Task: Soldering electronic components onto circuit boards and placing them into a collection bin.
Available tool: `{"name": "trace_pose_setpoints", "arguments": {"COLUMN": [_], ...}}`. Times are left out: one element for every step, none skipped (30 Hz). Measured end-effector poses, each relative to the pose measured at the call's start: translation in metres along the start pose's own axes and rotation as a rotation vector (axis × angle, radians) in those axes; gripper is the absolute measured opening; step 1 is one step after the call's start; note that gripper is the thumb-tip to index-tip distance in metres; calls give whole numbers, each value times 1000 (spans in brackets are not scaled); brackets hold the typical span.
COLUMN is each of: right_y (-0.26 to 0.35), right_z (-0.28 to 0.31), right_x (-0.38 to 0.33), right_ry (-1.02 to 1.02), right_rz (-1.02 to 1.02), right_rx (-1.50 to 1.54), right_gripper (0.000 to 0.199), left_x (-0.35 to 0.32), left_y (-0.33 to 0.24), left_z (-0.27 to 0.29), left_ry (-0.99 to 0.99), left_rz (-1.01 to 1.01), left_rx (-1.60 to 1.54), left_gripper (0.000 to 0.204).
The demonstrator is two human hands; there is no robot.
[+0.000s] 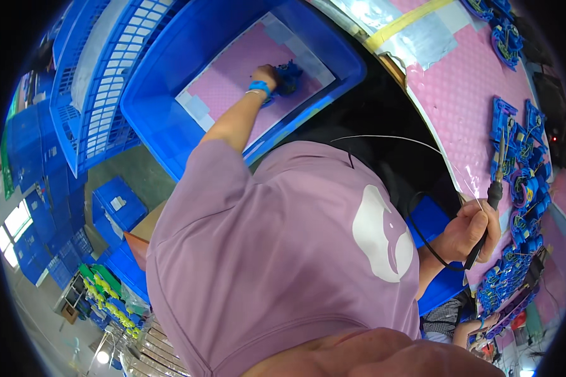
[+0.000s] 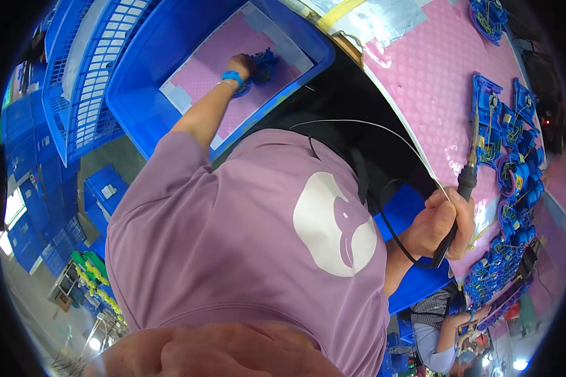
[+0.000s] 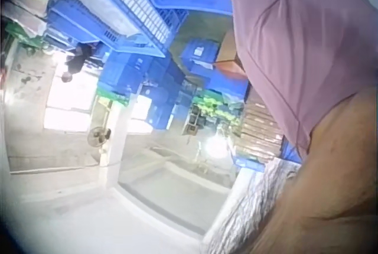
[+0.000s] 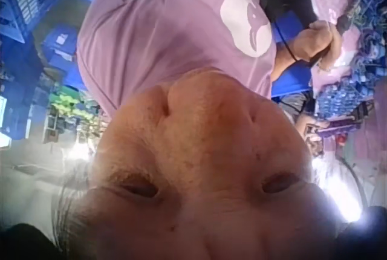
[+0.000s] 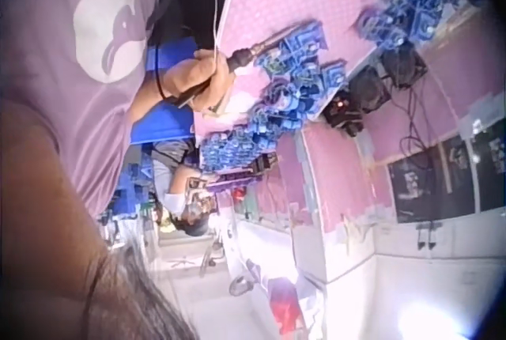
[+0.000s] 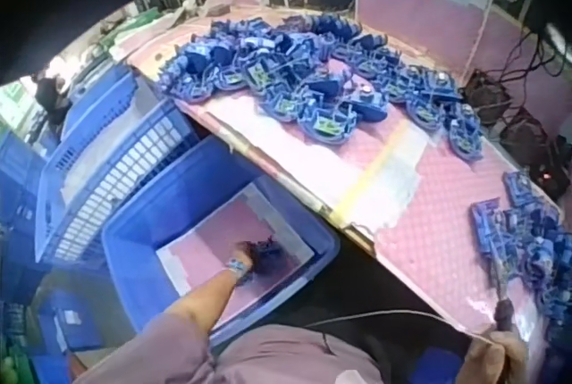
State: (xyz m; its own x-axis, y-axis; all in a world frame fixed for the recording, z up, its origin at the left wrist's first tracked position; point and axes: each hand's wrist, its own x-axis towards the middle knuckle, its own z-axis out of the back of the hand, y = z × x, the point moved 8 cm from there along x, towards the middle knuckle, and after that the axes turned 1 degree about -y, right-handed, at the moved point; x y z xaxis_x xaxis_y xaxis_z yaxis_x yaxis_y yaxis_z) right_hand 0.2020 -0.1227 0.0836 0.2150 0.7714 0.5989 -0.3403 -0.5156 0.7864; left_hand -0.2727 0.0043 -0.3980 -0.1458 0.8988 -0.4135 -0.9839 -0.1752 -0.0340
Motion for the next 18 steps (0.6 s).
{"name": "trace_pose_setpoints", "arguments": {"right_y": [1, 1, 1, 2, 2, 0, -1, -3, -5, -3, -2, 1, -2, -5, -6, -4, -1, 0], "right_z": [4, 5, 4, 4, 5, 5, 4, 3, 1, -1, -4, -7, -7, -5, -5, -4, -3, -5], "right_x": [0, 1, 3, 4, 5, 6, 7, 7, 8, 10, 14, 17, 19, 17, 18, 18, 18, 18], "right_ry": [3, 14, 19, 21, -6, -32, -26, -18, -10, -7, 10, 24, 12, -11, 0, 6, -12, 5], "right_rz": [6, 11, 4, 0, -19, -37, -39, -27, -13, -5, 16, 40, 17, 22, 44, 62, 80, 52], "right_rx": [-41, -63, -62, -69, -86, -98, -108, -125, -139, -123, -113, -101, -102, -103, -105, -112, -107, -101], "right_gripper": [17, 18, 19, 19, 19, 20, 20, 19, 19, 19, 19, 19, 18, 18, 17, 17, 17, 16], "left_x": [11, 14, 15, 20, 25, 28, 26, 24, 20, 14, 13, 5, -8, -31, -61, -90, -118, -144], "left_y": [-26, -35, -38, -51, -62, -69, -78, -92, -103, -93, -80, -63, -64, -65, -67, -74, -90, -104], "left_z": [-11, -14, -18, -22, -25, -27, -23, -9, -1, 0, 23, 49, 85, 134, 194, 252, 306, 351], "left_ry": [11, -22, -54, -47, -33, -21, -12, 23, 53, 40, -296, -638, -750, -859, -1021, -1175, -1266, -1348], "left_rz": [-29, 84, 203, 200, 166, 137, 134, 53, -26, -14, -13, -17, 20, 46, -49, -150, -344, -530], "left_rx": [-6, -142, -276, -278, -326, -373, -380, -411, -442, -443, -604, -758, -927, -1099, -1044, -982, -910, -828], "left_gripper": [26, 27, 30, 30, 31, 32, 32, 31, 30, 30, 26, 23, 21, 21, 18, 18, 19, 19]}}
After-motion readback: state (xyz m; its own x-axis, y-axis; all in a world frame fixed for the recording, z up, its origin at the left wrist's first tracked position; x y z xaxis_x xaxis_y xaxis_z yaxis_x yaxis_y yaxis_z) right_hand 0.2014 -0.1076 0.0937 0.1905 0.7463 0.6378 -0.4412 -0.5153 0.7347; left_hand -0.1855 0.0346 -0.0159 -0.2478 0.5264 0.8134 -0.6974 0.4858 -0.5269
